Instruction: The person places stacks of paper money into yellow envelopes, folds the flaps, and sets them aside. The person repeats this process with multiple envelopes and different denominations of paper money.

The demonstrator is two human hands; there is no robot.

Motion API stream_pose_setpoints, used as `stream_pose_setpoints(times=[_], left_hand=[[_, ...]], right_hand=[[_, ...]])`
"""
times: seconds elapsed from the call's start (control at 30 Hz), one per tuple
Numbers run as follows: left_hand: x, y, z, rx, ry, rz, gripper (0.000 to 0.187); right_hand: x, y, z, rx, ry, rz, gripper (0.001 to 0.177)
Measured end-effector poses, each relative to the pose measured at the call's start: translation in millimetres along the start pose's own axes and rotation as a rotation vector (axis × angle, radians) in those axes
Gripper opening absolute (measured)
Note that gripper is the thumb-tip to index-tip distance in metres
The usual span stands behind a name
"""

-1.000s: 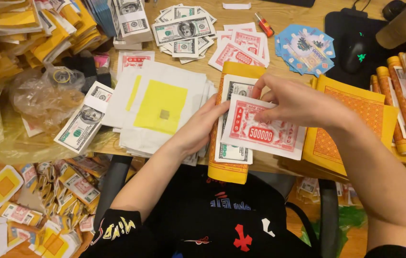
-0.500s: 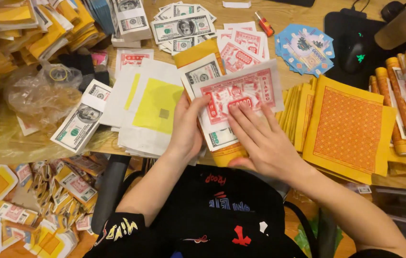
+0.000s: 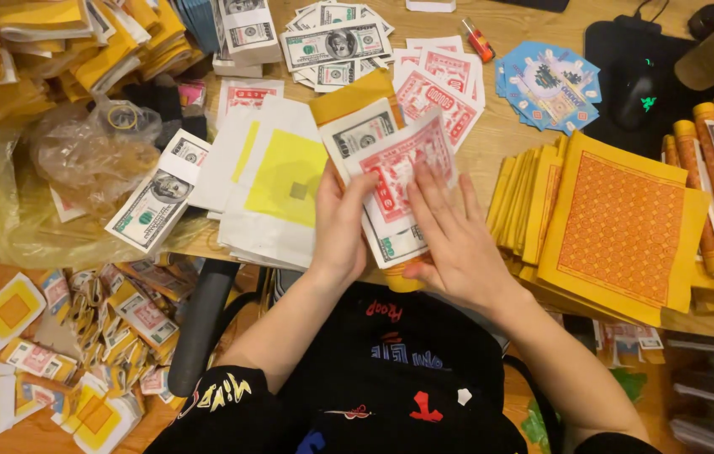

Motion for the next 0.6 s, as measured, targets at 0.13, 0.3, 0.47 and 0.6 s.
stream_pose_setpoints(times=[0.13, 0.3, 0.47, 0.6], left_hand=[[-7, -13, 0, 0.034, -0.075, -0.036, 0.038], [13, -11, 20, 0.227, -0.296, -0.341, 0.053], [18, -2, 24, 0.155, -0.338, -0.536, 0.058], [20, 10, 26, 0.187, -0.39, -0.556, 0.046]], right_hand=[[-9, 8, 8, 0.206, 0.284, -0.671, 0.063], [8, 22, 12, 0.462, 0.427, -0.555, 0.022], [22, 42, 30, 0.435, 0.497, -0.484, 0.028], [19, 43, 22, 0.421, 0.366, -0.825, 0.034]])
Point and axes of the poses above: each hand's wrist, its own z-axis away from the middle knuckle, its own x-axis out of the palm, y = z × x, the point moved 4 cm from there along -z, towards the middle knuckle, and after that the axes turned 9 degrees about -z, right-handed, at the moved point
